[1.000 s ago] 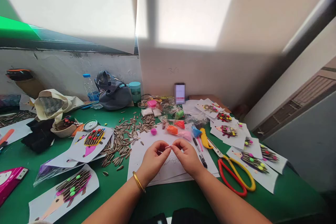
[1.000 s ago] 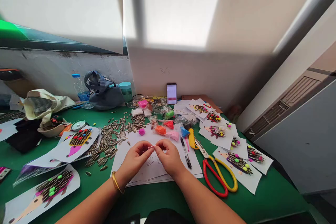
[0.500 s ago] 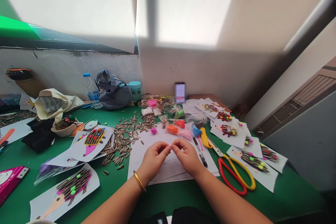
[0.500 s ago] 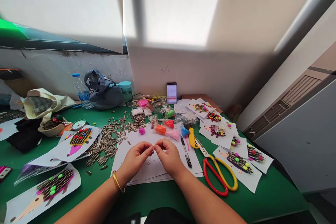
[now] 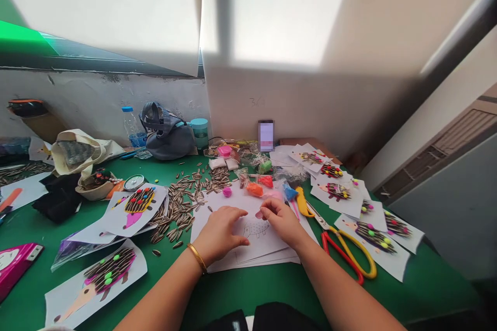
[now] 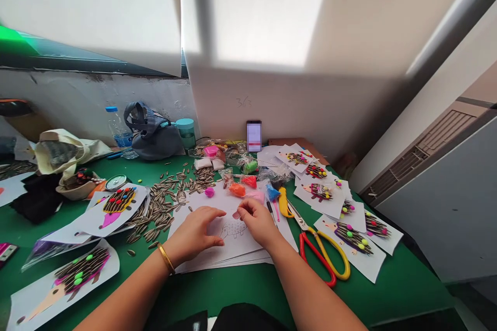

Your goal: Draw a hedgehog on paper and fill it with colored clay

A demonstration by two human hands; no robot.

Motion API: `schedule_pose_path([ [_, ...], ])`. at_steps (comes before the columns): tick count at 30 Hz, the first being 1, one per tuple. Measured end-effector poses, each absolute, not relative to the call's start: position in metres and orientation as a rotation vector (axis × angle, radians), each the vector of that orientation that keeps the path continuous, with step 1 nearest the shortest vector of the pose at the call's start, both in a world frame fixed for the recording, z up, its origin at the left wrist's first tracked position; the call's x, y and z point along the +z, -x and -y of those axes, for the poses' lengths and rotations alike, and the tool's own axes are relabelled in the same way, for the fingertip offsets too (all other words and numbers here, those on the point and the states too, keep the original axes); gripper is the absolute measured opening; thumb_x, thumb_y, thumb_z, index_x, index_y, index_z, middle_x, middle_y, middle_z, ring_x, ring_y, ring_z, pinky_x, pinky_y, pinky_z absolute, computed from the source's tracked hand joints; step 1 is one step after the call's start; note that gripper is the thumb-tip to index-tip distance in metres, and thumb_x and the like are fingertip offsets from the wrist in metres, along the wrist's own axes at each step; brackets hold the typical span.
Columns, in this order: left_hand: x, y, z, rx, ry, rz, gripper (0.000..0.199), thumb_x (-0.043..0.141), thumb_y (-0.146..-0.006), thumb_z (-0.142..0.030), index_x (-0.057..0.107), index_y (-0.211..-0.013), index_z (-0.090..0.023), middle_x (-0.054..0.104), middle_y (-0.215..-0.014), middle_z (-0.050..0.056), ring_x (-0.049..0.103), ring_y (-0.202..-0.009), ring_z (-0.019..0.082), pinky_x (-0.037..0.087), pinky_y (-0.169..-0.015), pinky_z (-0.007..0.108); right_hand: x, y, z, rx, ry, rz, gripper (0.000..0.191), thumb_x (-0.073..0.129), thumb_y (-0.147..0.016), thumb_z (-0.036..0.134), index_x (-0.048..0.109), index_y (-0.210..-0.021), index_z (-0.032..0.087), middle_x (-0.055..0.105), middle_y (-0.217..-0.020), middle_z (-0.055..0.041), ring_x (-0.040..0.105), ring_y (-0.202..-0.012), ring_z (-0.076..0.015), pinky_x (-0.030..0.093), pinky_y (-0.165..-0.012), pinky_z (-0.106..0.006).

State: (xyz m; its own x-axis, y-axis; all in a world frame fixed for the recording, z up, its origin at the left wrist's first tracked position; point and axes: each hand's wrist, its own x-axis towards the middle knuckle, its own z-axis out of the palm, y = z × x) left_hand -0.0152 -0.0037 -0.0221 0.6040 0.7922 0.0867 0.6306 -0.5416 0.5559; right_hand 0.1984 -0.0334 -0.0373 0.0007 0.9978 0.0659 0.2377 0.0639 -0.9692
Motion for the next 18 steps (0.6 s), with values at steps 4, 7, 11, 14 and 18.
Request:
schedule_pose_path([
  [4,-0.023,0.015,0.005,0.247,-2.521,-1.096,0.076,0.081,-0.066,-0.042,0.051,-0.135,-0.028,0.06,-0.134,0.008,0.046,-0.131,0.032,0.034,-0.106,0.05,-0.037,-0.205,0.031,1.015,1.495,1.495,0.015,0.053,-0.085,0.032,0.061,-0.08,0.021,0.07,-0.081,-0.0012,0.06,-0.072,-0.0171,0.045,-0.068,-0.029],
  [7,-0.028,0.014,0.003,0.194,-2.555,-1.108,0.075,0.075,-0.075,-0.037,0.042,-0.142,-0.028,0.053,-0.143,0.01,0.041,-0.137,0.03,0.032,-0.108,0.05,-0.041,-0.205,0.029,1.01,1.53,1.49,0.014,0.052,-0.085,0.033,0.06,-0.083,0.021,0.071,-0.081,-0.0007,0.061,-0.071,-0.0173,0.046,-0.067,-0.029],
  [11,-0.033,0.013,0.0,0.188,-2.549,-1.099,0.075,0.069,-0.081,-0.032,0.035,-0.147,-0.027,0.047,-0.148,0.01,0.037,-0.14,0.027,0.029,-0.111,0.047,-0.049,-0.207,0.023,0.978,1.509,1.457,0.014,0.052,-0.085,0.035,0.059,-0.084,0.022,0.07,-0.081,-0.0008,0.063,-0.072,-0.018,0.047,-0.067,-0.029],
  [14,-0.031,0.012,0.0,0.21,-2.538,-1.116,0.073,0.068,-0.081,-0.029,0.036,-0.146,-0.026,0.047,-0.148,0.01,0.038,-0.14,0.027,0.029,-0.112,0.046,-0.051,-0.21,0.02,0.979,1.48,1.381,0.018,0.053,-0.084,0.038,0.059,-0.084,0.022,0.07,-0.08,-0.0016,0.064,-0.072,-0.0185,0.048,-0.066,-0.029],
  [18,-0.02,0.015,0.003,0.211,-2.539,-1.167,0.065,0.072,-0.077,-0.031,0.049,-0.137,-0.025,0.053,-0.143,0.01,0.043,-0.136,0.031,0.032,-0.11,0.048,-0.046,-0.213,0.019,0.959,1.448,1.319,0.024,0.056,-0.083,0.042,0.062,-0.088,0.02,0.07,-0.084,-0.0046,0.063,-0.076,-0.0196,0.048,-0.069,-0.031],
])
